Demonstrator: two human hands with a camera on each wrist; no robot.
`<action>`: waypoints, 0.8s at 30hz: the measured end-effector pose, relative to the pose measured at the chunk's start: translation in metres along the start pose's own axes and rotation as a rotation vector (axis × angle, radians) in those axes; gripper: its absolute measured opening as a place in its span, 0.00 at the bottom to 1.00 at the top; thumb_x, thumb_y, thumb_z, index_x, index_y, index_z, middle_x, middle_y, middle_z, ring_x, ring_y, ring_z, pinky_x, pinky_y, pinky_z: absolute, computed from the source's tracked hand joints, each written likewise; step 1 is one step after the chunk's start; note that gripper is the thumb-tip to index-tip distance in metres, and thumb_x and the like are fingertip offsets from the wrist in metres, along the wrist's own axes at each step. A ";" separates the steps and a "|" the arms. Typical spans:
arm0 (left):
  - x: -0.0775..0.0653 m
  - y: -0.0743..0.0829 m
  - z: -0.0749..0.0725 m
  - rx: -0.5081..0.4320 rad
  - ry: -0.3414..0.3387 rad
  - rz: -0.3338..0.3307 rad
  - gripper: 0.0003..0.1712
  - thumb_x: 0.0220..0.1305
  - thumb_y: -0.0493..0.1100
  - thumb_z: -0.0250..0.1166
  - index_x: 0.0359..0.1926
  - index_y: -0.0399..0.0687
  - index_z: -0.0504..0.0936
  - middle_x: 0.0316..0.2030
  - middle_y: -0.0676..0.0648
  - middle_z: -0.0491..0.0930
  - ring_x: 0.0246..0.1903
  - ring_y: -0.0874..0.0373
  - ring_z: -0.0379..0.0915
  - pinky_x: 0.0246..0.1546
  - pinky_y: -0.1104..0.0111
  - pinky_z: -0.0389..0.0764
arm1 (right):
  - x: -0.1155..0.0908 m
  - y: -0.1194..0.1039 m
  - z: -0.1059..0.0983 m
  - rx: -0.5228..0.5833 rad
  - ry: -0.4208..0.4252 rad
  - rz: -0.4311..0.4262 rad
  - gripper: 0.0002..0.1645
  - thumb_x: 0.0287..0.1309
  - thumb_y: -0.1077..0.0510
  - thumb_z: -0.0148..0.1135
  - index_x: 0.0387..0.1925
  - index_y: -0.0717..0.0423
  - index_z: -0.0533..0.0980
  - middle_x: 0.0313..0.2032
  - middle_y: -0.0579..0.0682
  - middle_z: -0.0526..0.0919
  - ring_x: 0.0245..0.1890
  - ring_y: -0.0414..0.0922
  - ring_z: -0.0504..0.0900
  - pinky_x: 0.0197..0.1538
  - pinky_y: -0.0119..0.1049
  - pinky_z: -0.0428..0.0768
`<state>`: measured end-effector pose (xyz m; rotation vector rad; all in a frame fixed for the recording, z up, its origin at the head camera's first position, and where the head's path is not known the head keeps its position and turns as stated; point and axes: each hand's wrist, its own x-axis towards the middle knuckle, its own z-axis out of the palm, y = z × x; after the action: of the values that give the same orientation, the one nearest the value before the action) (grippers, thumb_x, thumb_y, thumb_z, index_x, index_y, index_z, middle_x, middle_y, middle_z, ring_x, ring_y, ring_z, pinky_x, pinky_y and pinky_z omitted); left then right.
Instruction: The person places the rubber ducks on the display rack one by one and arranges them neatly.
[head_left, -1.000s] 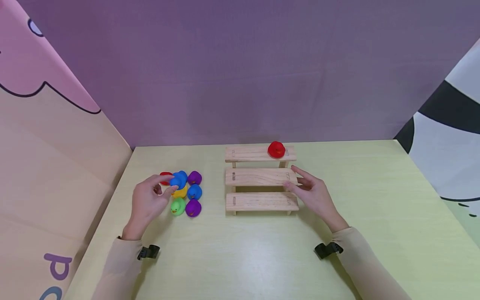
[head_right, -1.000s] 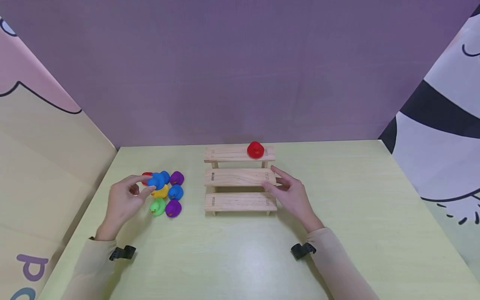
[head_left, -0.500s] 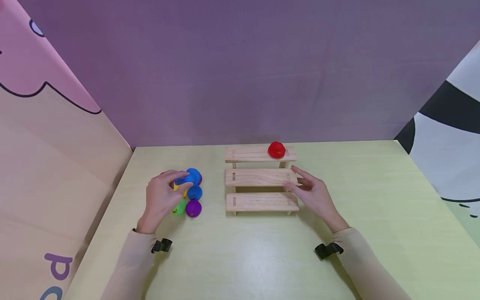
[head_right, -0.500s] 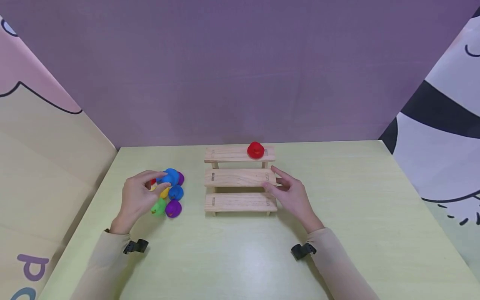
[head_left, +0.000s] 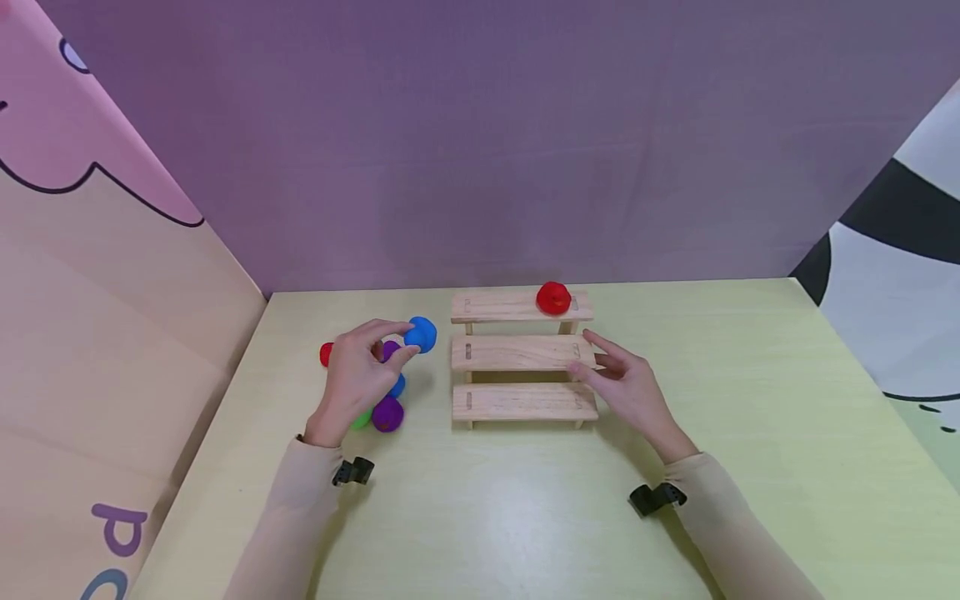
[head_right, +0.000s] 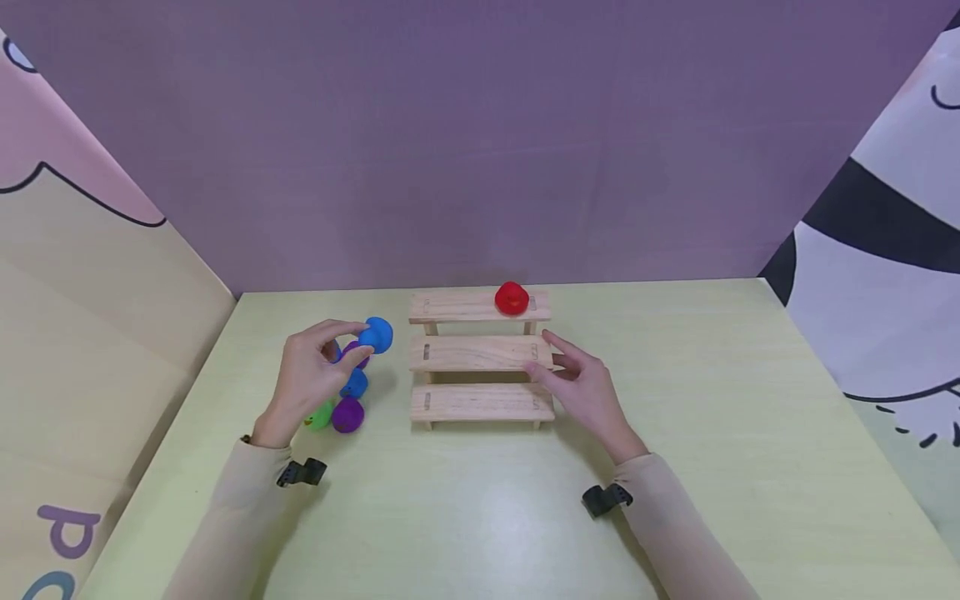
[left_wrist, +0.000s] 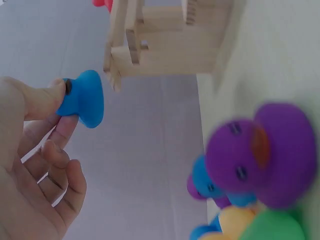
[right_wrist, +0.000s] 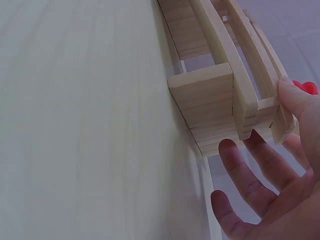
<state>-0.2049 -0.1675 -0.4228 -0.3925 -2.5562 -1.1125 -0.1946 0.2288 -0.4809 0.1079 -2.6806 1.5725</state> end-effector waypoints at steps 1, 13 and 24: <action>0.002 0.002 0.001 -0.012 -0.010 -0.004 0.18 0.65 0.44 0.77 0.56 0.49 0.91 0.40 0.48 0.87 0.24 0.56 0.69 0.25 0.68 0.69 | 0.000 0.000 0.000 0.002 0.000 0.001 0.43 0.68 0.40 0.72 0.79 0.43 0.69 0.61 0.63 0.86 0.57 0.58 0.89 0.50 0.20 0.79; 0.020 0.021 0.019 -0.087 -0.039 -0.008 0.20 0.67 0.46 0.76 0.58 0.53 0.90 0.33 0.50 0.83 0.24 0.55 0.67 0.24 0.67 0.65 | 0.002 0.000 0.002 0.009 -0.003 0.004 0.44 0.68 0.40 0.71 0.80 0.44 0.68 0.60 0.63 0.87 0.56 0.58 0.89 0.49 0.21 0.80; 0.034 0.036 0.039 -0.228 -0.039 -0.042 0.19 0.67 0.43 0.75 0.59 0.52 0.90 0.42 0.48 0.89 0.23 0.56 0.66 0.19 0.70 0.62 | 0.002 -0.002 0.002 0.001 -0.006 0.003 0.43 0.68 0.39 0.71 0.79 0.42 0.69 0.62 0.62 0.85 0.58 0.58 0.88 0.50 0.21 0.79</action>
<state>-0.2297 -0.1105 -0.4105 -0.4204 -2.4877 -1.4315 -0.1964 0.2262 -0.4805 0.1089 -2.6857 1.5763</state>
